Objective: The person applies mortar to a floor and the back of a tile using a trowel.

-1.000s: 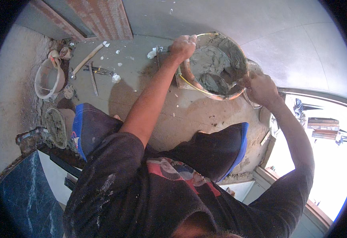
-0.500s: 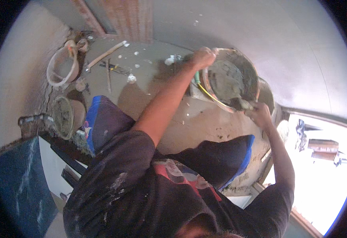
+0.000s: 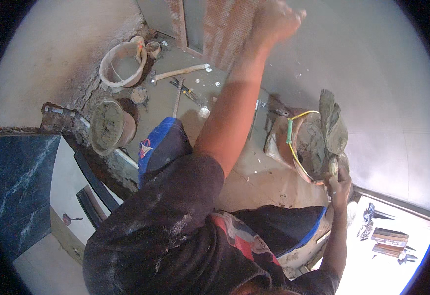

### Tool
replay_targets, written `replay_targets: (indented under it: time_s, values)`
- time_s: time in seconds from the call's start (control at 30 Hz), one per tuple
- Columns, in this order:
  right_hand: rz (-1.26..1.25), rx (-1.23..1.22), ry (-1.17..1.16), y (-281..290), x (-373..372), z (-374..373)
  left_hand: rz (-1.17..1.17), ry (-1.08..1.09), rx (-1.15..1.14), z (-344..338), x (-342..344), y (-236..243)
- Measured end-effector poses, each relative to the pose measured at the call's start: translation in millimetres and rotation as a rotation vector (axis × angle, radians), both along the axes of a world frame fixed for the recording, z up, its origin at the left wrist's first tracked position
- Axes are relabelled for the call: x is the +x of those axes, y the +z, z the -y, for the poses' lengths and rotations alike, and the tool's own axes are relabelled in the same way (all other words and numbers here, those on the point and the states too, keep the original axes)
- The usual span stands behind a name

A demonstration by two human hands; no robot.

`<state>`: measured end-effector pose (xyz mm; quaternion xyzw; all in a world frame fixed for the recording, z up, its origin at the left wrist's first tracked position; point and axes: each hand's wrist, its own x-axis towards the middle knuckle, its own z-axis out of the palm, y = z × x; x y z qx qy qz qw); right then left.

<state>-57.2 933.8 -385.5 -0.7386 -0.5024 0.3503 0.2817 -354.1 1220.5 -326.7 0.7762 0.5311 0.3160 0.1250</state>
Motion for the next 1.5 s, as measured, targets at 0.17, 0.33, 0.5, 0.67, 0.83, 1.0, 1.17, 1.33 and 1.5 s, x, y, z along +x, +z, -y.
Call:
replay_targets:
  time_s: [0.17, 0.33, 0.5, 0.67, 0.83, 1.0, 1.17, 1.33, 1.5]
  values:
    - [-0.028, 0.072, 0.209, -2, -58, -60, 0.095, 0.121, 0.116, -39, -91, 50]
    - [-0.169, -0.194, 0.238, -22, -139, -124, 0.454, 0.322, 0.106, -119, -154, 21]
    - [-0.024, -0.134, 0.356, -125, -167, -196, 0.211, 0.471, 0.335, -130, -170, -19]
    - [0.020, -0.234, 0.402, -188, -216, -255, 0.410, 0.244, 0.016, -164, -184, -61]
    - [0.052, -0.264, 0.332, -217, -216, -300, 0.495, 0.102, -0.030, -167, -177, -74]
    - [0.092, -0.227, 0.342, -178, -221, -314, 0.530, 0.067, -0.037, -169, -188, -84]
    - [0.002, -0.185, 0.352, -118, -208, -314, 0.488, 0.033, -0.001, -176, -179, -90]
    - [-0.060, -0.212, 0.366, -74, -201, -329, 0.671, -0.019, -0.021, -197, -188, -115]
    - [-0.239, -0.174, 0.328, -35, -191, -334, 0.713, -0.066, -0.128, -208, -190, -121]
